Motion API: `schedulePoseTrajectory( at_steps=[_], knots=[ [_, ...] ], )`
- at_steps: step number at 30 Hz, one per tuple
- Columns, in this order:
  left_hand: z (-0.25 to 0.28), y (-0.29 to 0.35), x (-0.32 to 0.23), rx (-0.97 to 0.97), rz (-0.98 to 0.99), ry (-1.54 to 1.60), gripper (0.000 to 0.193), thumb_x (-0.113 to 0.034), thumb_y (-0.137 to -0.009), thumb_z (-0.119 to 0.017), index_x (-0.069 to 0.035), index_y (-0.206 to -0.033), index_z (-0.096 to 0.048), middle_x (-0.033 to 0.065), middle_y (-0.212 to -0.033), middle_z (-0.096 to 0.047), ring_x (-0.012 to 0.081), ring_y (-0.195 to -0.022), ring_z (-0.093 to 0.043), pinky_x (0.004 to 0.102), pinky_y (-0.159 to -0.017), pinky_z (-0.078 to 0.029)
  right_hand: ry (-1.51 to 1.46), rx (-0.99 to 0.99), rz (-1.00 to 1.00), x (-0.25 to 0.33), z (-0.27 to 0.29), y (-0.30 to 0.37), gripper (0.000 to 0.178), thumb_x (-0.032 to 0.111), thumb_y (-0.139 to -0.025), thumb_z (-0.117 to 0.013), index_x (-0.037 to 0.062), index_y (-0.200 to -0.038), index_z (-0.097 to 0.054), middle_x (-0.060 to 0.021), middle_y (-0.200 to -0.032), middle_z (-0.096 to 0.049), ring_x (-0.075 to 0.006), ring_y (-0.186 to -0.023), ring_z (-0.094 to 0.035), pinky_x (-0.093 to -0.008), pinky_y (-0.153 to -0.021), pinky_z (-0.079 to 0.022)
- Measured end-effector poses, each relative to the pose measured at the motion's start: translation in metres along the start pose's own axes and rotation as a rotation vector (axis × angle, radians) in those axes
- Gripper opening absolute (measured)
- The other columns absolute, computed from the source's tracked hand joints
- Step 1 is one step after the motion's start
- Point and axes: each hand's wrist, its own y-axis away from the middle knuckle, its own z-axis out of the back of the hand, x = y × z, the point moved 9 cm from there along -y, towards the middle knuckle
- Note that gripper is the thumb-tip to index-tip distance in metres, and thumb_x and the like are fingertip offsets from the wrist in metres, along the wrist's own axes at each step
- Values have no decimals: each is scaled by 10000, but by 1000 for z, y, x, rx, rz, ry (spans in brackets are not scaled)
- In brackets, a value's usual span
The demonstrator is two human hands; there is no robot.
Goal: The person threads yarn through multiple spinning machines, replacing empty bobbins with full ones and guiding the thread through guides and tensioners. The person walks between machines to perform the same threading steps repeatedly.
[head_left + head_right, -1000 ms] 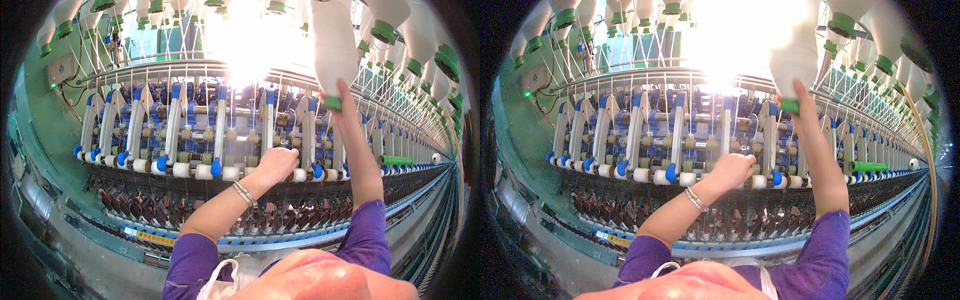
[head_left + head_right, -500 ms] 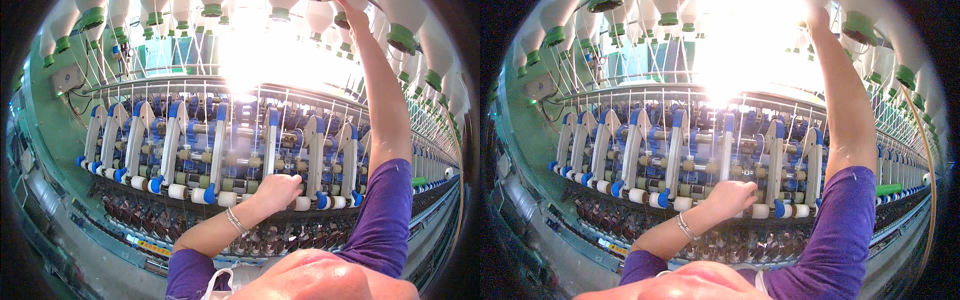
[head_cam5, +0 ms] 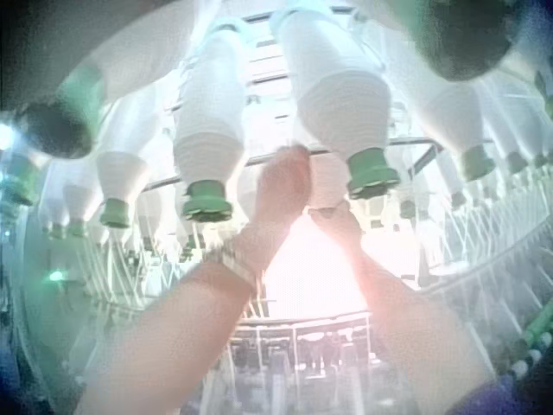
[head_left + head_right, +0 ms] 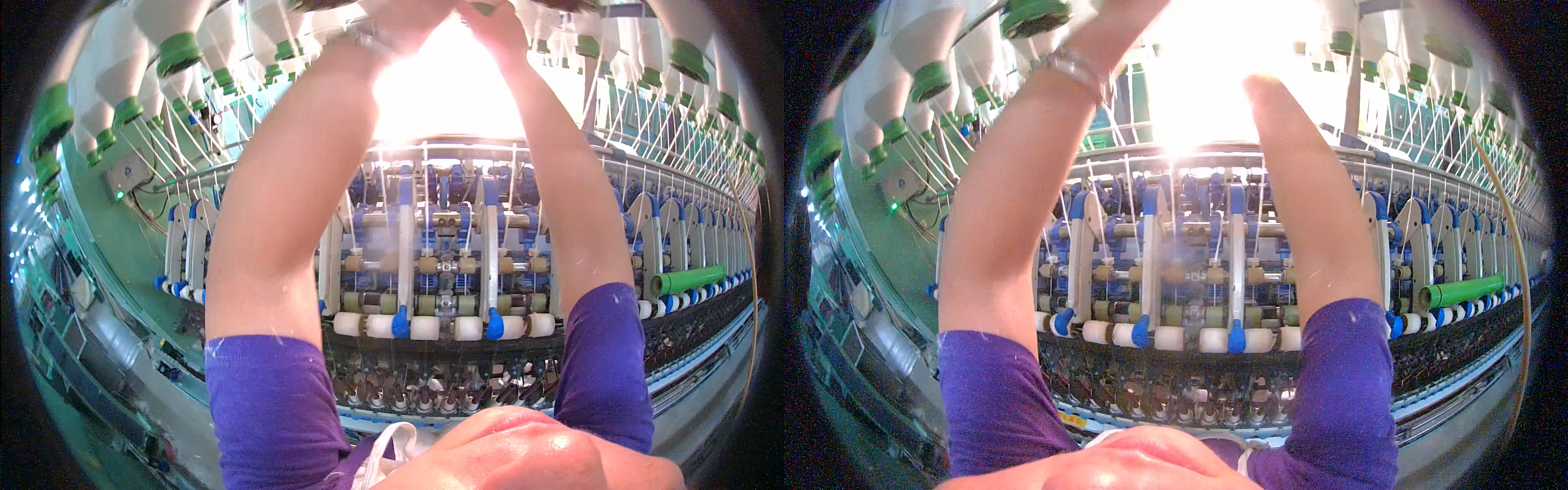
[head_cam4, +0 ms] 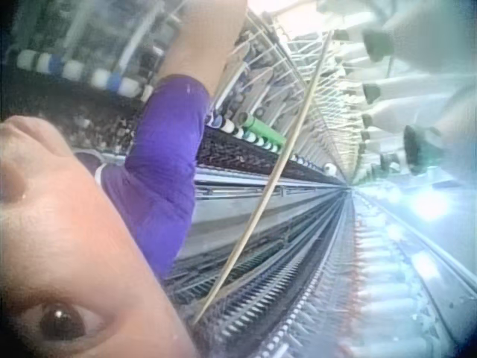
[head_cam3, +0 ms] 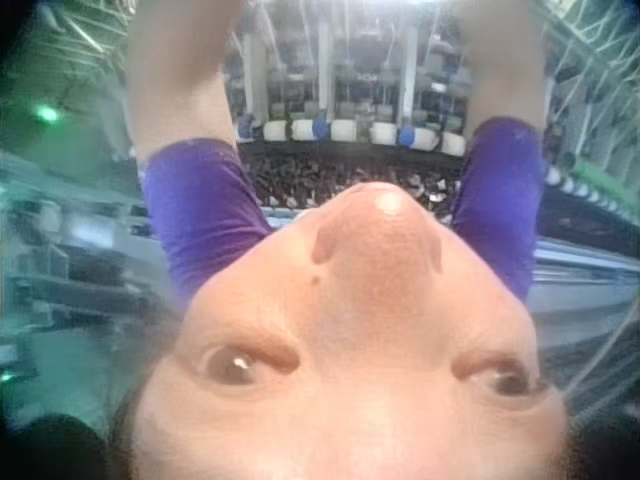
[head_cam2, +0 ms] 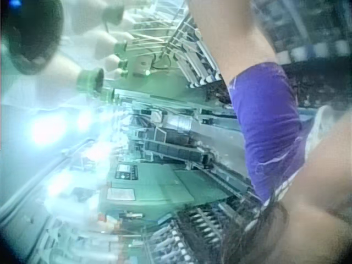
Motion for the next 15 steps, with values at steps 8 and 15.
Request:
schedulePoseTrajectory(
  at_steps=[8,15],
  knots=[
    [-55,-88,43,-146,312,191,219,-176,-826,-594,5,-939,-643,164,-795,-658,297,-756,-631,400,-664,-498,-106,-29,314,35,25,27,510,439,-785,-630,50,-1113,-592,-174,-934,-667,-347,-872,-649,-434,-763,-512],
    [-41,-72,49,-231,414,445,242,-208,-821,-620,21,-889,-663,127,-730,-654,223,-689,-618,358,-633,-479,-1011,556,-152,-28,-40,0,520,361,-828,-648,-3,-1178,-526,-152,-918,-651,-281,-853,-674,-411,-721,-536]
  ],
)
